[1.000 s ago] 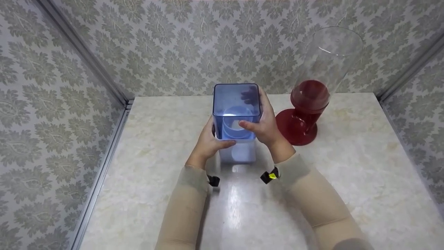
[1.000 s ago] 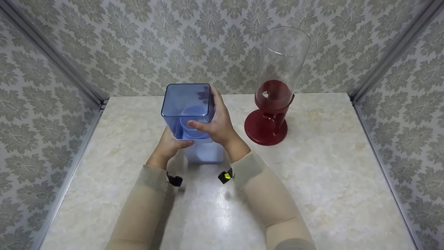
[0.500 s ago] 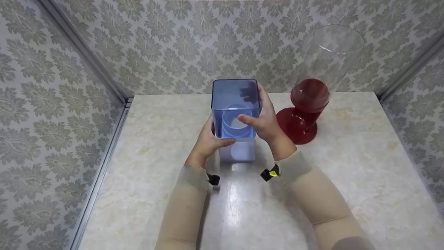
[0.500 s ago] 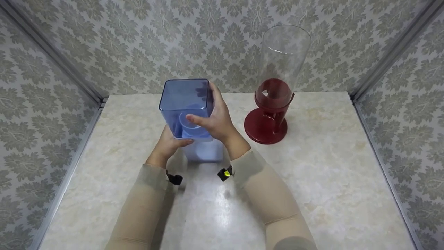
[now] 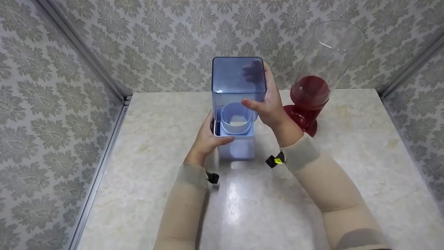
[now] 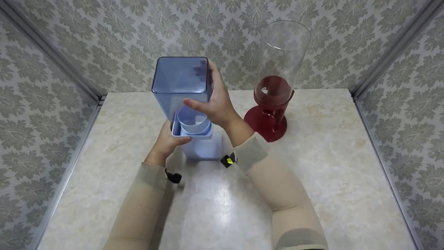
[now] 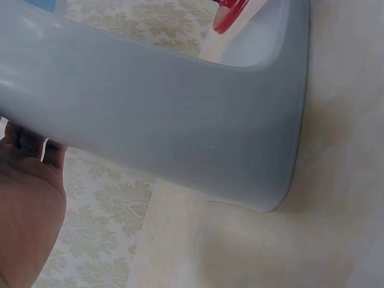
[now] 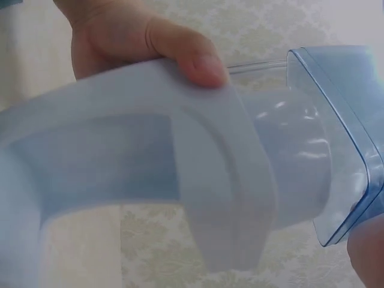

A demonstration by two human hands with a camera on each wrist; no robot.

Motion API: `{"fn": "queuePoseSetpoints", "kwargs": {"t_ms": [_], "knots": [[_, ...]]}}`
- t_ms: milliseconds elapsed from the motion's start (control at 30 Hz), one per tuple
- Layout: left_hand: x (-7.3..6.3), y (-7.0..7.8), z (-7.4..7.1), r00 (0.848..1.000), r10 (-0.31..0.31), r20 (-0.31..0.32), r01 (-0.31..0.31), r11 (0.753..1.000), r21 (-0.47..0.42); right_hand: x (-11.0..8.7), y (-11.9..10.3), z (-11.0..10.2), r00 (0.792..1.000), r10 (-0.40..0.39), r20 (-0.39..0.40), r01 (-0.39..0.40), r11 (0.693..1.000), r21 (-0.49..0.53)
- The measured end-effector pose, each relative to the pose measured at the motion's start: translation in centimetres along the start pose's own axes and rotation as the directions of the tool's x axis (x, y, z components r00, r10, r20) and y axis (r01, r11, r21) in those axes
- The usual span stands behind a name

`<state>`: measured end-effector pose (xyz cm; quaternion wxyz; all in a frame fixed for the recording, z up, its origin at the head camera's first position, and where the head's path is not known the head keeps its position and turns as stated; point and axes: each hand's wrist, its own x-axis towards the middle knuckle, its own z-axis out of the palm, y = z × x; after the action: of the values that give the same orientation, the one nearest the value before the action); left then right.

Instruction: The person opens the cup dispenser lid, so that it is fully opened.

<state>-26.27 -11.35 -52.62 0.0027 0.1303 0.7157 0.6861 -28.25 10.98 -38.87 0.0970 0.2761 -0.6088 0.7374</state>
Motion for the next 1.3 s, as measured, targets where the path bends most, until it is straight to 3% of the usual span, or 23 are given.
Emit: {"fn": "queuePoseSetpoints", "kwargs": {"t_ms": [333,667,800,967,1167,1300], "knots": [[0.1,-0.1,0.3,0.999,0.035,0.010,-0.034,0.997,-0.068,2.9,0.7,-2.2,0.994,0.032,-0.101,-0.047,0.987,-0.153],[0.3,-0.3,0.2,0.996,0.085,0.021,-0.083,0.992,-0.098,4.8,2.8,-4.5,0.978,0.130,-0.160,-0.170,0.948,-0.269],[0.1,-0.5,0.2,0.996,0.088,0.025,-0.085,0.990,-0.108,5.0,4.0,-4.9,0.962,0.203,-0.183,-0.256,0.902,-0.347],[0.1,-0.4,0.4,0.996,0.085,0.026,-0.081,0.990,-0.117,4.9,6.0,-5.7,0.931,0.314,-0.184,-0.364,0.807,-0.465],[0.1,-0.4,0.4,0.996,0.081,0.032,-0.076,0.988,-0.136,4.2,8.8,-6.9,0.903,0.413,-0.121,-0.421,0.786,-0.453],[0.0,-0.6,0.5,0.996,0.086,0.027,-0.081,0.987,-0.136,3.2,10.7,-6.9,0.855,0.509,-0.093,-0.488,0.734,-0.473]]}}
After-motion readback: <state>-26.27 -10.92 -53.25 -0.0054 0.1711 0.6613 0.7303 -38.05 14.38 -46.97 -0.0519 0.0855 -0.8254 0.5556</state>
